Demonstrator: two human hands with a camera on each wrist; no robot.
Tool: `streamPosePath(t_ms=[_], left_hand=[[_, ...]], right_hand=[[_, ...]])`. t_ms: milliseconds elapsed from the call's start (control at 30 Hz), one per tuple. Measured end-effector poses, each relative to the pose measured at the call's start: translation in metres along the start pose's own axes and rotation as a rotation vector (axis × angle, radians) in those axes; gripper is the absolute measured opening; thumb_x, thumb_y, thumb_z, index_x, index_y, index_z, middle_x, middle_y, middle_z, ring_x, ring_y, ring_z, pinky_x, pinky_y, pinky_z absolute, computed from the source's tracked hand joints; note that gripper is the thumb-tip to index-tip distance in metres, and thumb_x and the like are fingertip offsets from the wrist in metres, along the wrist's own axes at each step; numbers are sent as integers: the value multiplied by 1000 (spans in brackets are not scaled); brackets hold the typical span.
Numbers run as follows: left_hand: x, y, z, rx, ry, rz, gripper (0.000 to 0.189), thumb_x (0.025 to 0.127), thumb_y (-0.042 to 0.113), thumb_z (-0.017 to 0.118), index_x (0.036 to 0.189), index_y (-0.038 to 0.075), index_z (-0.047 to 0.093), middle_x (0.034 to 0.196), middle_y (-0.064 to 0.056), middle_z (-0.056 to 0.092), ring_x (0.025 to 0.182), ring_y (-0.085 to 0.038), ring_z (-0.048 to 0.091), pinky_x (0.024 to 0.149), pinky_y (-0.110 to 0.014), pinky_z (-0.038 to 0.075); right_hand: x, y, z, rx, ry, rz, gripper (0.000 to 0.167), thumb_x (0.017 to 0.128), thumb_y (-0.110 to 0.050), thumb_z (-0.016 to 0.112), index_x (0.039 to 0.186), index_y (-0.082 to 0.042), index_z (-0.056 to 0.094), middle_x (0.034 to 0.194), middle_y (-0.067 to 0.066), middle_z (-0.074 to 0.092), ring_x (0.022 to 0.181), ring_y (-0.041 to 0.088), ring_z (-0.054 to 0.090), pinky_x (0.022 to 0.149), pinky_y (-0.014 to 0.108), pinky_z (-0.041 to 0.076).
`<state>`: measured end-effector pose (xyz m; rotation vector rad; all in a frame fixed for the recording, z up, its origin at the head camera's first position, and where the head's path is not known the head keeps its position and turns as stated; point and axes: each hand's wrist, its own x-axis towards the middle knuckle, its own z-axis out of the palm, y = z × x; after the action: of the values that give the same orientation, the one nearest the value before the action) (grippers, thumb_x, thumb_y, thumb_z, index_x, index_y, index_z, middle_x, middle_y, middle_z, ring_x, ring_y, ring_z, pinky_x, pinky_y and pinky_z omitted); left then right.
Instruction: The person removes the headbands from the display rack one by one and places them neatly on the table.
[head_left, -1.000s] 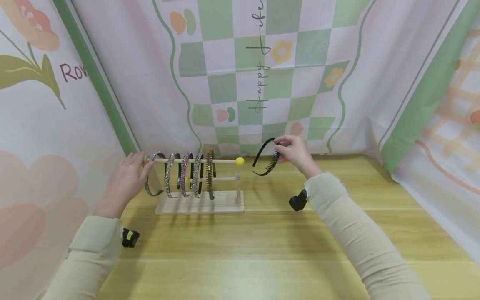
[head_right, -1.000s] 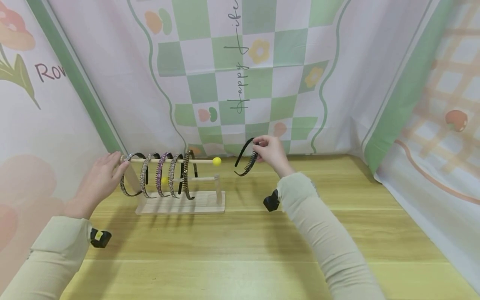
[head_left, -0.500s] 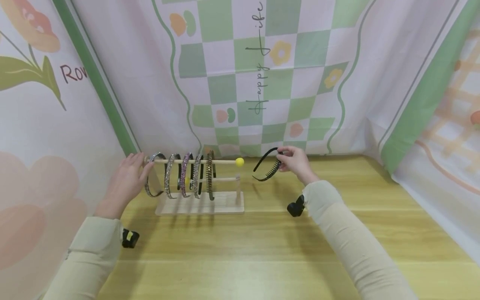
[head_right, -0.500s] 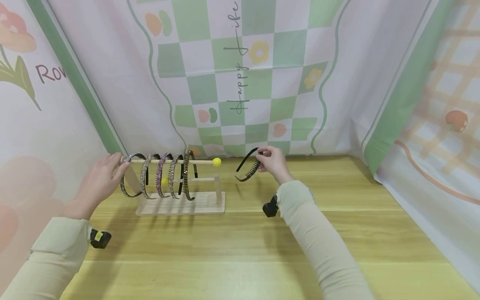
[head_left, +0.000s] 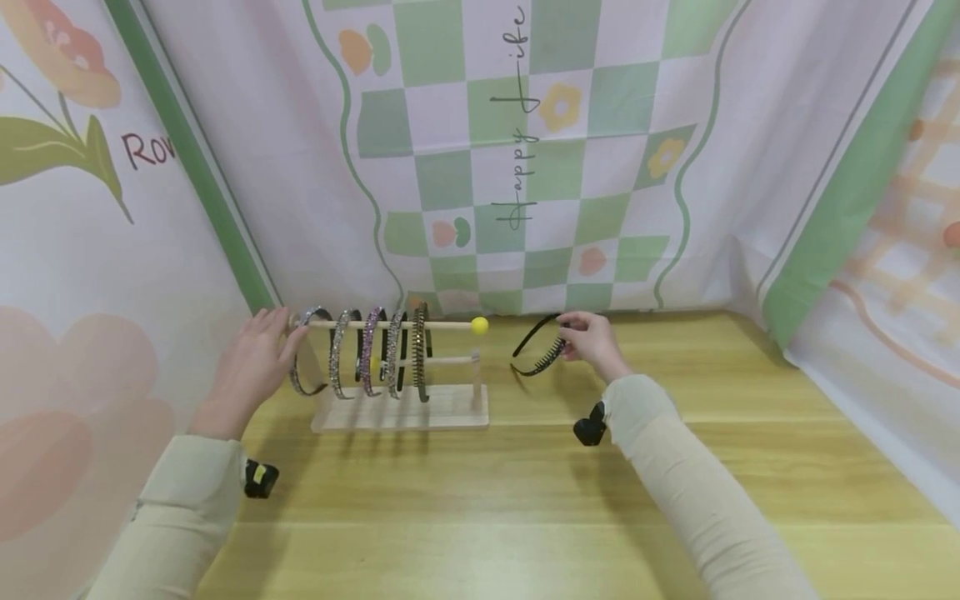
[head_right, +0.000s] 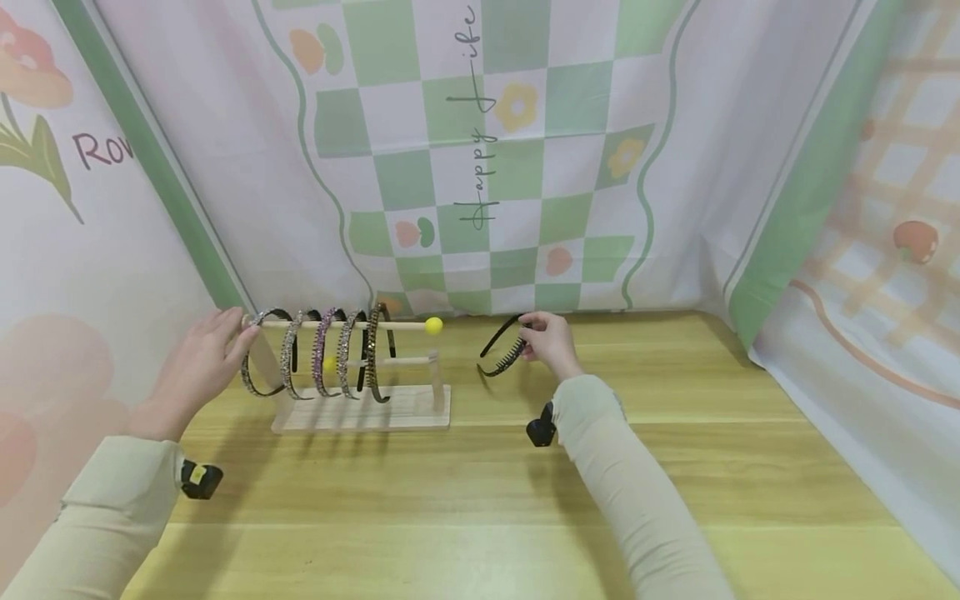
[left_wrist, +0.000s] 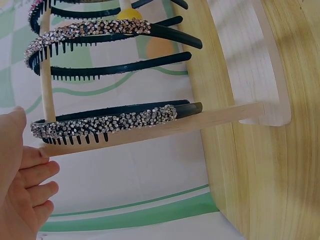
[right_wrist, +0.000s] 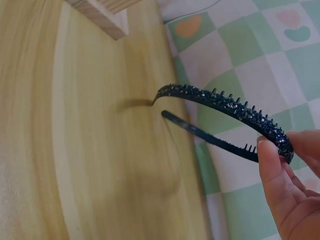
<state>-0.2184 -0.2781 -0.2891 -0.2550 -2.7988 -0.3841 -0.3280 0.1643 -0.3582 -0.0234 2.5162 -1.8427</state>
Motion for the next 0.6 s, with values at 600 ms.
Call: streamPosePath(t_ms=[600], left_hand=[[1,-1,1,-20,-2,-13,67,100,43,26,137,-12,28,138,-35,26,130,-48,17,109,-53,10]], right_hand=[[-8,29,2,-52,-48,68,37,92,-7,55,127,4,51,111,29,57,66,24,66,70,40,56]])
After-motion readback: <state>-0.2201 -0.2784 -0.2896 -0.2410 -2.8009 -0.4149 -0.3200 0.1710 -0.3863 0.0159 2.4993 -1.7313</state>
